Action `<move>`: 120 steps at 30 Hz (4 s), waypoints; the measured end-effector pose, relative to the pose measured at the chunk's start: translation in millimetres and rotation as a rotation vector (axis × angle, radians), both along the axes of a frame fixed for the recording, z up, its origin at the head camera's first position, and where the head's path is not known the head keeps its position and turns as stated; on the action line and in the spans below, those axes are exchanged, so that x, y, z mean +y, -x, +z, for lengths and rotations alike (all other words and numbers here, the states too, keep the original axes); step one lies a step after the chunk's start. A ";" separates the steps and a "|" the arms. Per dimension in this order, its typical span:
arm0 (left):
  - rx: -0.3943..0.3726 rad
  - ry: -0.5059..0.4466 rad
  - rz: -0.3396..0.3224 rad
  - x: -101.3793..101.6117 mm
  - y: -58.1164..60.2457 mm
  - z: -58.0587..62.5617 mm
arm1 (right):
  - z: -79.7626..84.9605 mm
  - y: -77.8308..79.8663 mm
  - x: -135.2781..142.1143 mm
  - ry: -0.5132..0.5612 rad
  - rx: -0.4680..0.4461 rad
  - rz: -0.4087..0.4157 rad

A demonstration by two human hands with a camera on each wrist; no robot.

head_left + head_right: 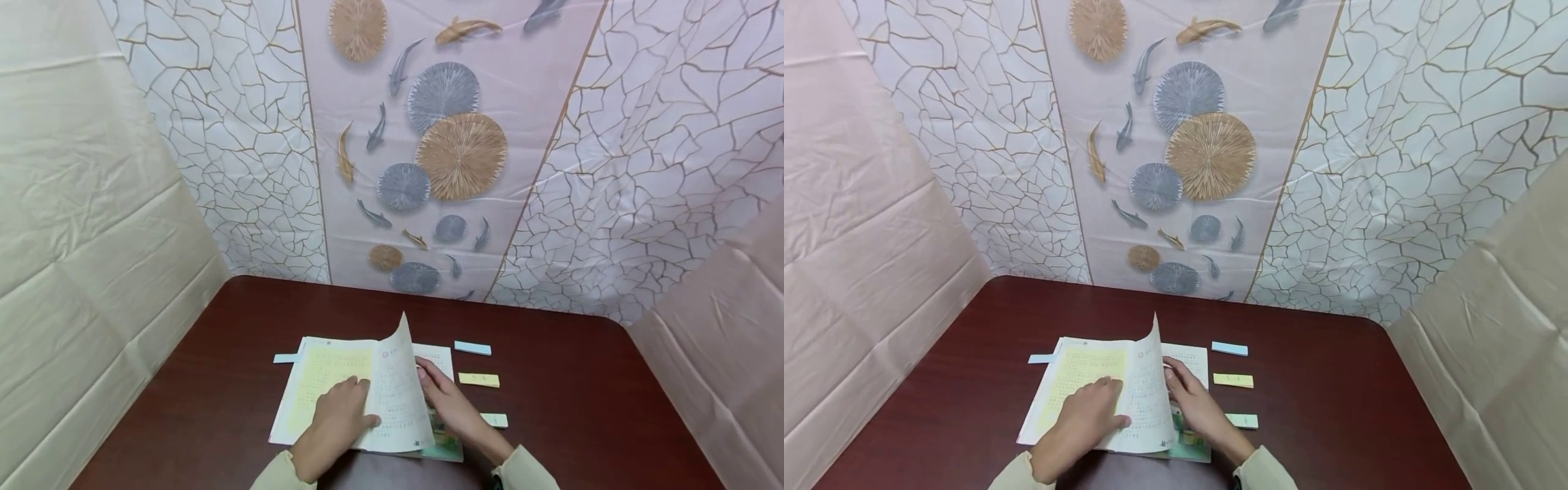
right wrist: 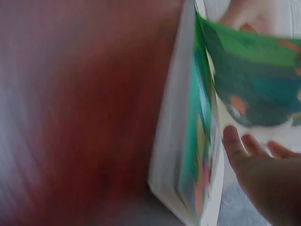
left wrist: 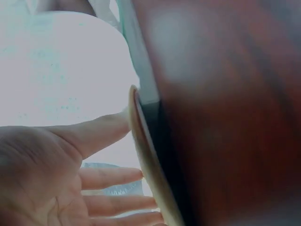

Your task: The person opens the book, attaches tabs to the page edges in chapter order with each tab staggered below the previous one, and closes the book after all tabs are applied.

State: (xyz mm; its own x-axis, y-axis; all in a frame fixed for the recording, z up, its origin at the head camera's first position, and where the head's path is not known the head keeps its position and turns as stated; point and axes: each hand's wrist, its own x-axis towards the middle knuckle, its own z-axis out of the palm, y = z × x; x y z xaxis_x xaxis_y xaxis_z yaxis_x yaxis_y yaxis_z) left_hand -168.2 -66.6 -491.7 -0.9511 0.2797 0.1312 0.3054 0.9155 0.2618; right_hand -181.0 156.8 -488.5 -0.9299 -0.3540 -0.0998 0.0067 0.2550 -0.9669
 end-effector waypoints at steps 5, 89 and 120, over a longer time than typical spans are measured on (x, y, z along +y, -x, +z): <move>0.072 -0.074 -0.105 2.0 -1.3 -2.1 | -4.7 -5.9 -10.3 -0.032 0.023 0.034; -0.141 -0.019 -0.159 -20.5 -7.7 -1.6 | -3.4 -37.4 -31.6 -0.981 0.408 0.205; -0.177 0.185 -0.051 5.4 5.5 14.1 | -0.2 74.5 37.7 -0.900 0.338 0.093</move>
State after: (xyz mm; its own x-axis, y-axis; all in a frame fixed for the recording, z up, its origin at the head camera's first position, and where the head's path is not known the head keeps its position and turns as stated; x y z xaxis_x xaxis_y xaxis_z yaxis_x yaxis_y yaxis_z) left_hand -173.7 -61.2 -477.6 -0.9386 0.3321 -0.0936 0.3171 0.9372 0.1452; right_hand -255.4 194.5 -488.7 -0.9315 -0.3493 -0.1016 -0.2939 0.8871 -0.3559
